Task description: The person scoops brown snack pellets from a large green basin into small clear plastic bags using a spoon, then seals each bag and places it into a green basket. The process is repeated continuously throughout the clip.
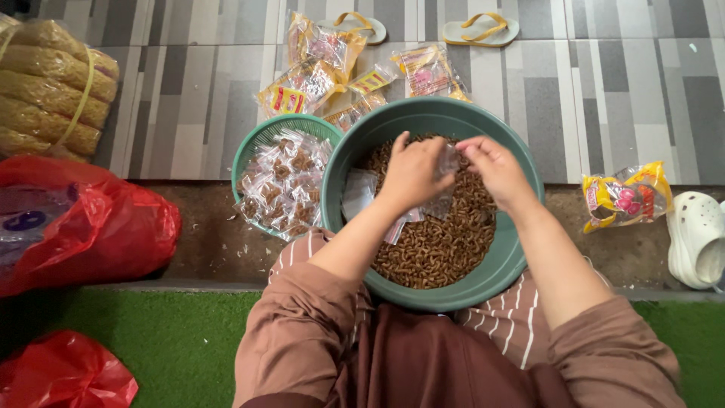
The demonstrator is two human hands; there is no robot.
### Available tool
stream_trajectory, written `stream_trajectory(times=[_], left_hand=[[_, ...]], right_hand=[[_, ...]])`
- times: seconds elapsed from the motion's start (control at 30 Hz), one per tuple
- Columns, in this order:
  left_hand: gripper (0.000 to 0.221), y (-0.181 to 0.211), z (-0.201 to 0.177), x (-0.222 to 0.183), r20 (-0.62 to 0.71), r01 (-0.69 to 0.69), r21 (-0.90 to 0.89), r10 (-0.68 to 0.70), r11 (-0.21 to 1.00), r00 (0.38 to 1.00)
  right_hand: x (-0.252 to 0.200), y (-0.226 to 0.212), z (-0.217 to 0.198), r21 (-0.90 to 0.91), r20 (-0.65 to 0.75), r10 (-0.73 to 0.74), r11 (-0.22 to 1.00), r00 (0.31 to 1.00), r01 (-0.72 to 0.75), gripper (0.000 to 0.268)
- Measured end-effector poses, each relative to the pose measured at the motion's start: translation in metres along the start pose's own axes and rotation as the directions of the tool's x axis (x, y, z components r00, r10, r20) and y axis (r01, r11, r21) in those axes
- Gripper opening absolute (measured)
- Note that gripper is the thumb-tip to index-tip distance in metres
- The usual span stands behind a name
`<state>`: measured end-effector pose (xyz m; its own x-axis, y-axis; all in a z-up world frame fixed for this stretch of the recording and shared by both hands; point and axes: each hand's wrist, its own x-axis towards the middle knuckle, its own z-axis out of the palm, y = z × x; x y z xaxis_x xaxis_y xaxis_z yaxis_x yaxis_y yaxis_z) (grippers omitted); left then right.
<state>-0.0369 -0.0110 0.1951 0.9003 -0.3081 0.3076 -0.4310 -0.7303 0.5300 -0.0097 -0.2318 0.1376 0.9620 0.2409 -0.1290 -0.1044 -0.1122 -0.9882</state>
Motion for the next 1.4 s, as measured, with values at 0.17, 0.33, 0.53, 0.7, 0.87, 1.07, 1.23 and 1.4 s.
stream_trajectory(times=[0.17,0.33,0.53,0.7,0.87,1.07,1.23,1.4], left_hand=[[0.049,-0.024,-0.011,0.007,-0.073,0.089,-0.1,-0.096,0.991,0.993],[0.047,-0.033,-0.014,0.008,-0.096,0.137,-0.189,-0.157,0.972,0.983],[0.047,-0.033,-0.025,0.009,-0.066,0.17,-0.236,-0.19,0.957,0.98],[0.042,-0.034,-0.03,0.009,-0.074,0.17,-0.263,-0.195,0.95,0.978],[0.043,-0.034,-0.03,0.009,-0.094,0.123,-0.252,-0.151,0.96,0.984],[0.042,-0.036,-0.03,0.008,-0.061,0.148,-0.253,-0.168,0.956,0.984],[0.043,-0.036,-0.029,0.009,-0.084,0.111,-0.224,-0.133,0.968,0.988],[0.043,-0.041,-0.027,0.006,-0.074,0.113,-0.199,-0.13,0.973,0.989]], right_hand=[[0.016,0.026,-0.023,-0.74,-0.03,0.079,0.669,0.996,-0.075,0.04],[0.027,0.093,-0.031,-0.993,-0.107,0.375,0.015,0.921,-0.121,0.054],[0.029,0.171,-0.036,-0.952,-0.26,0.615,-0.293,0.744,-0.091,0.041],[0.042,0.174,-0.045,-0.963,-0.237,0.653,-0.256,0.719,-0.085,0.036],[0.051,0.146,-0.047,-0.953,-0.299,0.427,-0.18,0.853,-0.244,0.025],[0.039,0.146,-0.041,-0.974,-0.206,-0.234,-0.048,0.95,-0.223,0.021],[0.044,0.173,-0.03,-0.978,-0.197,-0.337,0.003,0.921,-0.209,0.022],[0.051,0.186,-0.02,-0.875,-0.318,-0.147,0.426,0.937,-0.23,0.025]])
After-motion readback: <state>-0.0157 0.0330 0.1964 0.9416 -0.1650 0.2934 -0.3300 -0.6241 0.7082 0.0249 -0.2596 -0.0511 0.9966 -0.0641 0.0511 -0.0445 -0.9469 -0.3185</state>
